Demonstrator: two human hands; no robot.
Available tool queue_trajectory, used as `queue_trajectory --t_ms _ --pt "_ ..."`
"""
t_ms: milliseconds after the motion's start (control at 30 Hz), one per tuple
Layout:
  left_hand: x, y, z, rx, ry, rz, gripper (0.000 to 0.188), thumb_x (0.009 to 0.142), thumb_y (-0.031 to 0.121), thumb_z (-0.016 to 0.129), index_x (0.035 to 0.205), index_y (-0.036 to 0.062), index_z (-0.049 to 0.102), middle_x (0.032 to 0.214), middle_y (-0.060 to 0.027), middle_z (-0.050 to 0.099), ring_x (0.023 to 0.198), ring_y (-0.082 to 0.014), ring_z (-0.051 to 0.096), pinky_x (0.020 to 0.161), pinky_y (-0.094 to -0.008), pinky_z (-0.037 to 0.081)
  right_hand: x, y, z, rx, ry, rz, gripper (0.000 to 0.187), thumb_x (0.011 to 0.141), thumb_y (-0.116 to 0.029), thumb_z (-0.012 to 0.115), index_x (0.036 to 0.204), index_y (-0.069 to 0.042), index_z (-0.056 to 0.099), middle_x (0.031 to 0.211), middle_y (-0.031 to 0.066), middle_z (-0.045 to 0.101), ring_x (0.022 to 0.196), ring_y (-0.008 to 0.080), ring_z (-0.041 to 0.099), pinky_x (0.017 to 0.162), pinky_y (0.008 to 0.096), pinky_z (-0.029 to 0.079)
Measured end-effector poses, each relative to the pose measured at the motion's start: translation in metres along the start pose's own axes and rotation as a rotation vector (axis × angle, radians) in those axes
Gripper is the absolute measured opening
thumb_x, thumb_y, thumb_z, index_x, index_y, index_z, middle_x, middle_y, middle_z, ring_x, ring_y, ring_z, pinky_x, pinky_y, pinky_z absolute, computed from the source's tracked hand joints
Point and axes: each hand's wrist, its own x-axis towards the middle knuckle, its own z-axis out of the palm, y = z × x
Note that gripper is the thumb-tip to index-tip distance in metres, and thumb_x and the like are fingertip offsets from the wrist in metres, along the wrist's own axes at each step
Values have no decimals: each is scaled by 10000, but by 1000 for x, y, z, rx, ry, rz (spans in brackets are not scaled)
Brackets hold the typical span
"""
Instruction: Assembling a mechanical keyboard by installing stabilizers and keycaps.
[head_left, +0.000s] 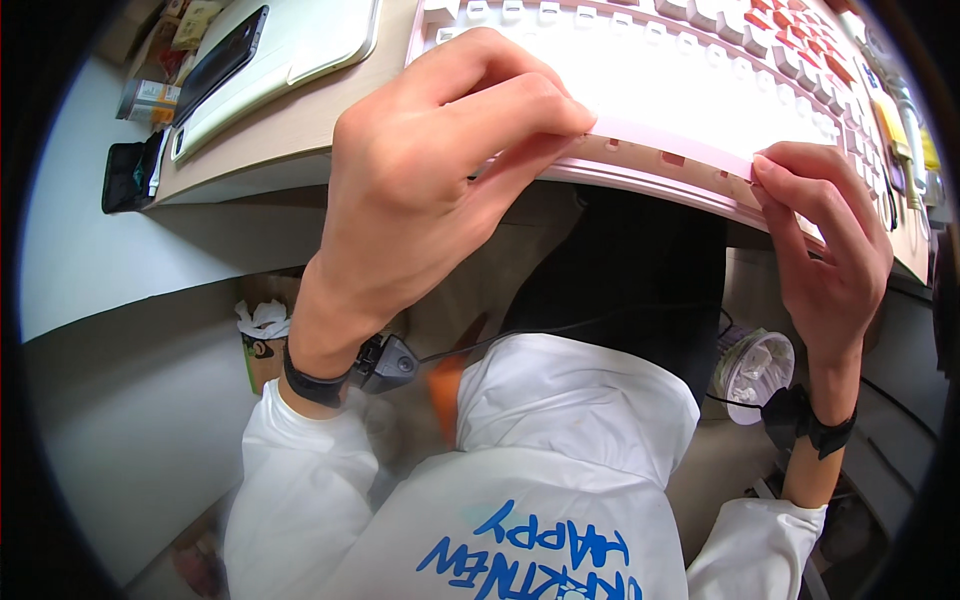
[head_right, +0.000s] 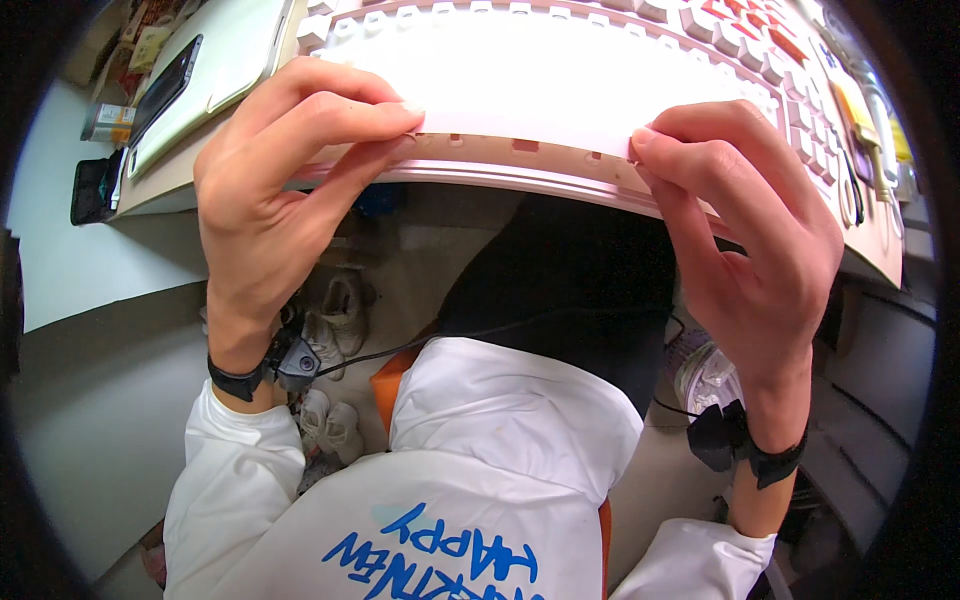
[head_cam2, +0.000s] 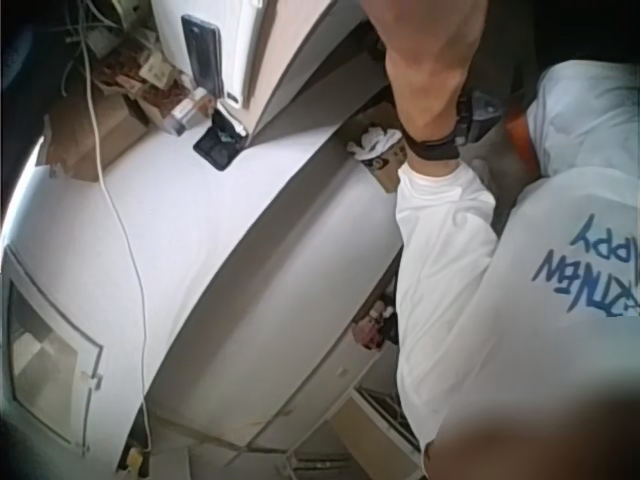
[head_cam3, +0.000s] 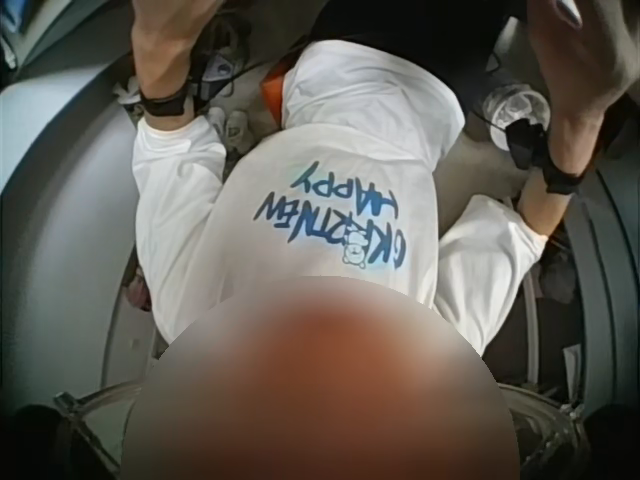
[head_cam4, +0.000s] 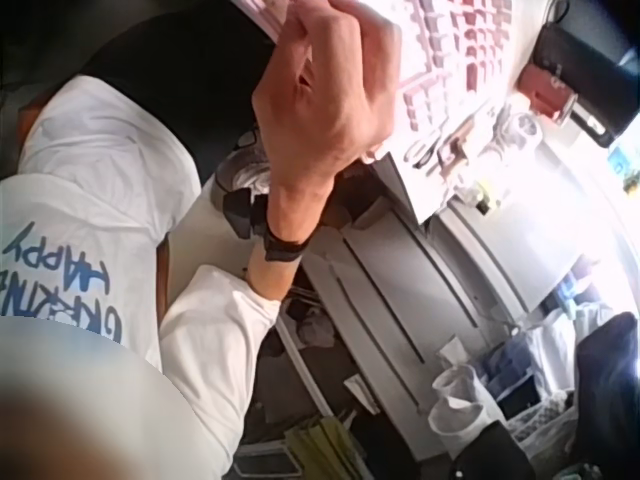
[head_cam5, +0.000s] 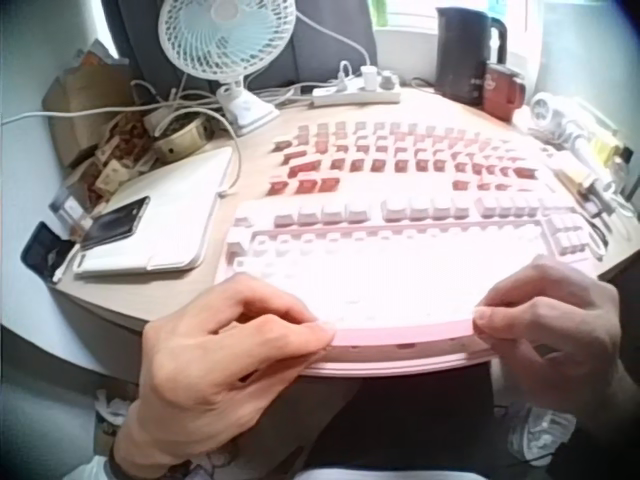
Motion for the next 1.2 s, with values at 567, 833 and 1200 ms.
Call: queue_trajectory --t_ms 567,833,1200 --pt "9 5 5 -282 -57 -158 167 796 -105 787 858 2 675 993 -69 708 880 -149 670 738 -263 566 9 3 -9 371 -114 196 200 824 153 623 982 31 627 1030 108 641 895 161 585 781 278 440" --pt "14 7 4 -290 -104 -179 204 791 -119 775 846 0 619 1027 -88 709 884 -152 660 777 -269 553 12 3 -12 371 -137 240 267 798 148 642 1032 23 677 1007 80 625 895 148 543 778 277 419" --pt "10 9 2 -255 -102 -140 185 810 -141 721 876 16 648 1052 -100 715 874 -175 656 754 -280 536 8 5 -12 370 -125 218 215 779 160 675 936 14 674 989 99 616 922 178 600 794 293 463"
